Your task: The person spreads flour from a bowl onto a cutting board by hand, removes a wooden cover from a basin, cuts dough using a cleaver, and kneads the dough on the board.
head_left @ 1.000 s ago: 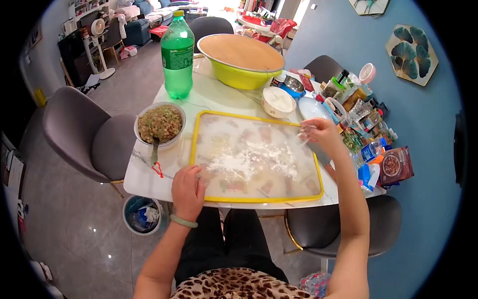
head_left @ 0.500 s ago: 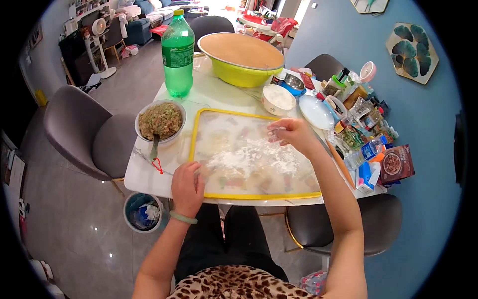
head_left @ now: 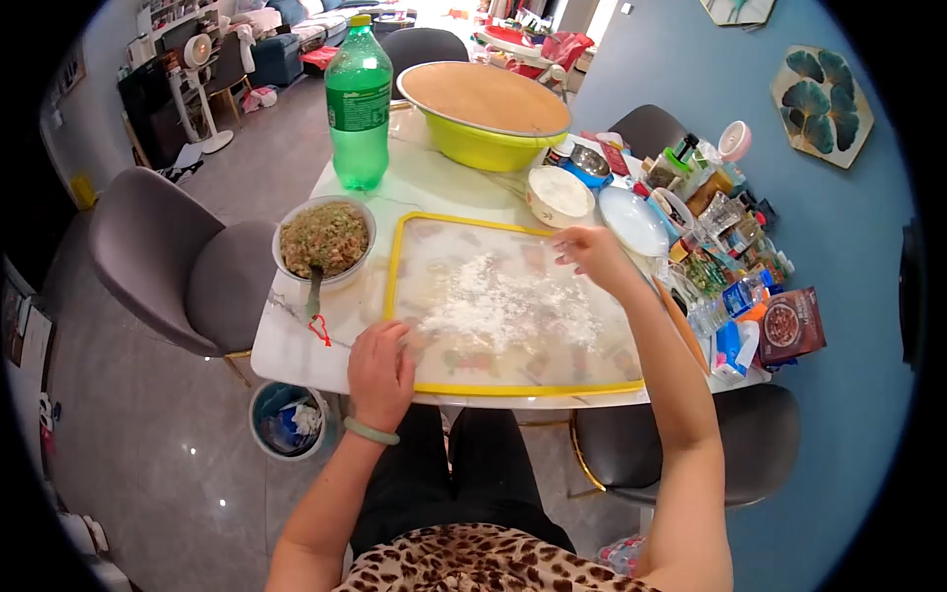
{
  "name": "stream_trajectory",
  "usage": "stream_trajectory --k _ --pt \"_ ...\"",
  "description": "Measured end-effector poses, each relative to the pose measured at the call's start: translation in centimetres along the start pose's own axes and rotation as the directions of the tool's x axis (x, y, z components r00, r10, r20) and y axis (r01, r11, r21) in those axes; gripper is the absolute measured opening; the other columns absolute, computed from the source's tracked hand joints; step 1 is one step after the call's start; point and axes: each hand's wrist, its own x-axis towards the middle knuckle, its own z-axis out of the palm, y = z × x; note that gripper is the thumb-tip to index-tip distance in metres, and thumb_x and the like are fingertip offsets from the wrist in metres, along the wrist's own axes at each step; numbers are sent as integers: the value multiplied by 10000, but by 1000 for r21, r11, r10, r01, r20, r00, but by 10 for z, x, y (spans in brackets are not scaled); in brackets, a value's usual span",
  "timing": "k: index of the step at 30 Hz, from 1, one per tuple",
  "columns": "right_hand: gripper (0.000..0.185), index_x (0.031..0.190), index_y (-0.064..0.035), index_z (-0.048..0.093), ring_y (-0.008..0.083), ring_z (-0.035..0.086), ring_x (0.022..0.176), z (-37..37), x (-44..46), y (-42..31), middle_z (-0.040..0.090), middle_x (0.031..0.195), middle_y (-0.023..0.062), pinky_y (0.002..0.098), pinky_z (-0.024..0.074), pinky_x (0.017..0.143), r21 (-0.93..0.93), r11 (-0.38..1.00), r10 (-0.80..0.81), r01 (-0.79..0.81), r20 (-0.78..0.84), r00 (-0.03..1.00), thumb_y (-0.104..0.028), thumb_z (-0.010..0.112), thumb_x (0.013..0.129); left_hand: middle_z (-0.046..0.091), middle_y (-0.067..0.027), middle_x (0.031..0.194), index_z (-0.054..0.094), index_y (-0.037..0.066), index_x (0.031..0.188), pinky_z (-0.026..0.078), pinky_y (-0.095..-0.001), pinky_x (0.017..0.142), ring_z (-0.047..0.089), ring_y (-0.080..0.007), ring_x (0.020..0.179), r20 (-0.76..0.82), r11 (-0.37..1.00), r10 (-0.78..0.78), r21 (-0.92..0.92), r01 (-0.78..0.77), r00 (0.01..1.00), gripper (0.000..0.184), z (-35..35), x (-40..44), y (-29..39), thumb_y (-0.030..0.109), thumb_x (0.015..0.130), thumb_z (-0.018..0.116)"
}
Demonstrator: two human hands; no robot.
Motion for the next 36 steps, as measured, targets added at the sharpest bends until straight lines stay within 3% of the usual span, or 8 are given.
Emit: stream_trajectory --k 5,9,11,17,25,28,33,36 --pt "256 1007 -37 605 150 647 799 -27 -24 16 617 890 66 252 485 536 -41 989 138 -139 -34 990 -10 423 830 563 -150 1015 530 23 1002 407 -403 850 519 -330 957 7 1000 12 3 -12 1000 276 -1 0 4 19 727 553" --pt "260 1060 -46 579 146 625 863 -24 -15 0 598 988 52 284 497 609 239 963 142 -122 -67 988 -36 458 831 566 -151 1009 531 20 1001 414 -399 839 524 -328 949 -9 1000 4 21 -4 1000 264 -1 1 5 24 738 551" --pt "227 1033 -44 589 138 620 833 -6 -14 -16 606 966 40 274 496 605 149 975 138 -163 165 977 -40 494 827 566 -151 1008 531 18 1000 416 -397 836 525 -328 947 -7 1000 20 22 -20 1000 260 -1 1 4 26 742 549" --pt "192 995 -56 612 123 618 790 -3 -2 -26 620 913 22 262 477 576 35 993 102 -109 154 983 -53 484 851 564 -152 1005 530 18 998 415 -398 835 519 -334 951 -3 1000 8 27 -8 1000 251 1 2 2 31 748 538" --pt "228 1047 -65 609 130 632 817 -14 -78 -59 643 915 44 246 477 645 228 973 -40 25 61 997 -83 477 861 568 -151 998 533 21 997 420 -393 826 525 -328 941 -12 999 5 40 -4 1000 245 0 1 6 22 752 539" --pt "260 1067 -32 599 172 616 876 26 -97 -25 648 966 100 280 479 755 -120 919 -314 375 351 882 -53 546 813 569 -150 993 537 23 995 423 -391 822 530 -325 935 -27 999 23 32 -22 999 247 0 1 5 16 748 540" --pt "278 1084 -42 593 251 602 940 4 -88 -2 625 1061 125 312 462 833 -6 971 -239 239 1 971 -60 554 810 569 -152 995 538 22 996 423 -394 823 529 -329 937 -25 1000 11 14 -11 1000 255 -1 0 4 9 740 539" --pt "398 1222 -44 491 312 445 1183 18 -102 15 462 1290 169 367 358 982 -384 894 -225 233 67 972 -176 542 850 568 -153 999 535 20 1000 419 -399 828 525 -332 943 -30 999 29 19 -28 999 259 1 1 2 12 741 535"
